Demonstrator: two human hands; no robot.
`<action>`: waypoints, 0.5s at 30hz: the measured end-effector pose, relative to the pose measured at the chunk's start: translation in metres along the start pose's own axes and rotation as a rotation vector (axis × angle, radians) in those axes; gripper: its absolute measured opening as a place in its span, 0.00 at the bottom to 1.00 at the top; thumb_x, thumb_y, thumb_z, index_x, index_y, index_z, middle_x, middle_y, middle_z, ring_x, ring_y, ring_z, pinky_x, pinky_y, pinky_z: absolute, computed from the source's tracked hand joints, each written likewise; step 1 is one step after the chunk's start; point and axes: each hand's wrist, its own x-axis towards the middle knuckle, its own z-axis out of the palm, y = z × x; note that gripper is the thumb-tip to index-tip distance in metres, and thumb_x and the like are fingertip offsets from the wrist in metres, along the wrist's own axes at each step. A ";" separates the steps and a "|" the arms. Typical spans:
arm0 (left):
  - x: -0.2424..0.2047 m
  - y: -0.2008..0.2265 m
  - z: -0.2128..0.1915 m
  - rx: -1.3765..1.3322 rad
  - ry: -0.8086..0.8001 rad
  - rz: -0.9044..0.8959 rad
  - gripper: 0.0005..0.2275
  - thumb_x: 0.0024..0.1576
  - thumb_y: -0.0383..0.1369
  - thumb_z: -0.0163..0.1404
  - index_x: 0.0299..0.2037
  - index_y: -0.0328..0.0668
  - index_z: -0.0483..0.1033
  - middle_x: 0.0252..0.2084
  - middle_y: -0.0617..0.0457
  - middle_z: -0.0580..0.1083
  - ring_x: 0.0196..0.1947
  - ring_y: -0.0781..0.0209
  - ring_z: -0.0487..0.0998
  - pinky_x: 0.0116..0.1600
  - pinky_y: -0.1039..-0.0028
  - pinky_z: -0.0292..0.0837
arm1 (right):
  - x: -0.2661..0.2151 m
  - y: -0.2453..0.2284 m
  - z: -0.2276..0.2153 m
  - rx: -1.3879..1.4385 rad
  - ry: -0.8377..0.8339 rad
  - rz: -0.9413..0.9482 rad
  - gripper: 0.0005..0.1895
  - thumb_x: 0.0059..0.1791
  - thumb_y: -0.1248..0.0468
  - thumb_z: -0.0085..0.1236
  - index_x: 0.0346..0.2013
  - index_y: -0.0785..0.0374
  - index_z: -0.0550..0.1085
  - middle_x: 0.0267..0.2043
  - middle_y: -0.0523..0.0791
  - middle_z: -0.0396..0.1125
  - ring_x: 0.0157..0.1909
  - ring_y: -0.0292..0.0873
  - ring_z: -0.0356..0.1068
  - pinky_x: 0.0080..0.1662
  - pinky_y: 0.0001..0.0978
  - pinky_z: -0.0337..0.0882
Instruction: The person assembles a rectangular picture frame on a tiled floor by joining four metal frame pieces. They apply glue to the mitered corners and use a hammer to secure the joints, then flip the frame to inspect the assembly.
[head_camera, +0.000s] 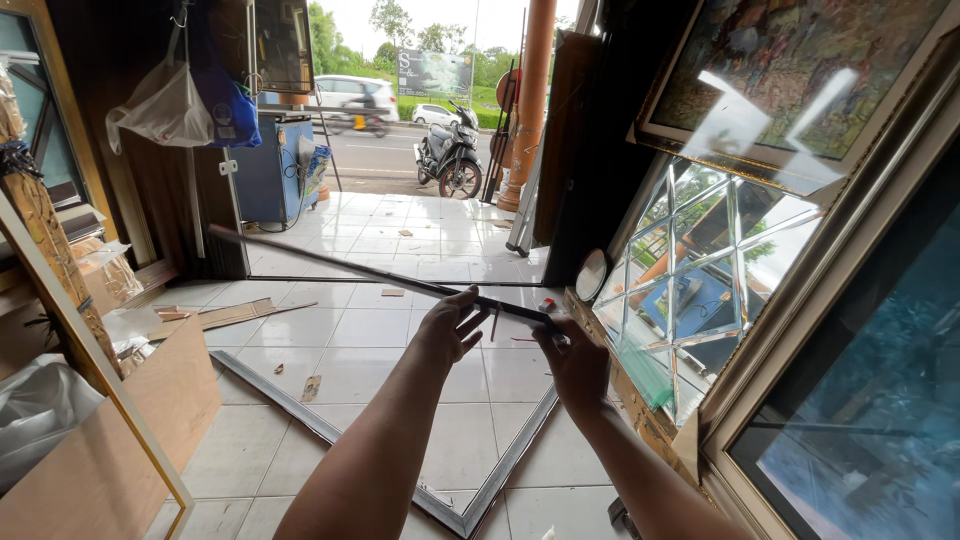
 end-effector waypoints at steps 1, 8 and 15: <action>-0.004 -0.001 0.004 0.002 -0.002 -0.001 0.21 0.53 0.38 0.76 0.55 0.51 0.84 0.56 0.52 0.80 0.61 0.43 0.85 0.73 0.44 0.59 | 0.000 0.005 0.001 -0.001 0.002 0.001 0.15 0.52 0.48 0.74 0.46 0.51 0.85 0.39 0.51 0.84 0.43 0.57 0.85 0.48 0.54 0.83; -0.019 -0.010 0.018 0.133 -0.104 0.134 0.45 0.55 0.40 0.77 0.79 0.39 0.60 0.74 0.39 0.71 0.69 0.34 0.79 0.76 0.44 0.55 | -0.012 0.032 0.000 0.081 -0.003 -0.065 0.14 0.51 0.57 0.75 0.49 0.53 0.82 0.45 0.46 0.84 0.39 0.51 0.86 0.43 0.47 0.86; -0.024 -0.016 0.014 0.287 -0.065 0.217 0.48 0.54 0.36 0.76 0.82 0.38 0.58 0.71 0.43 0.77 0.67 0.29 0.80 0.75 0.43 0.56 | -0.026 0.045 -0.003 0.128 -0.358 -0.106 0.30 0.50 0.76 0.60 0.67 0.56 0.75 0.58 0.56 0.77 0.41 0.59 0.87 0.47 0.54 0.86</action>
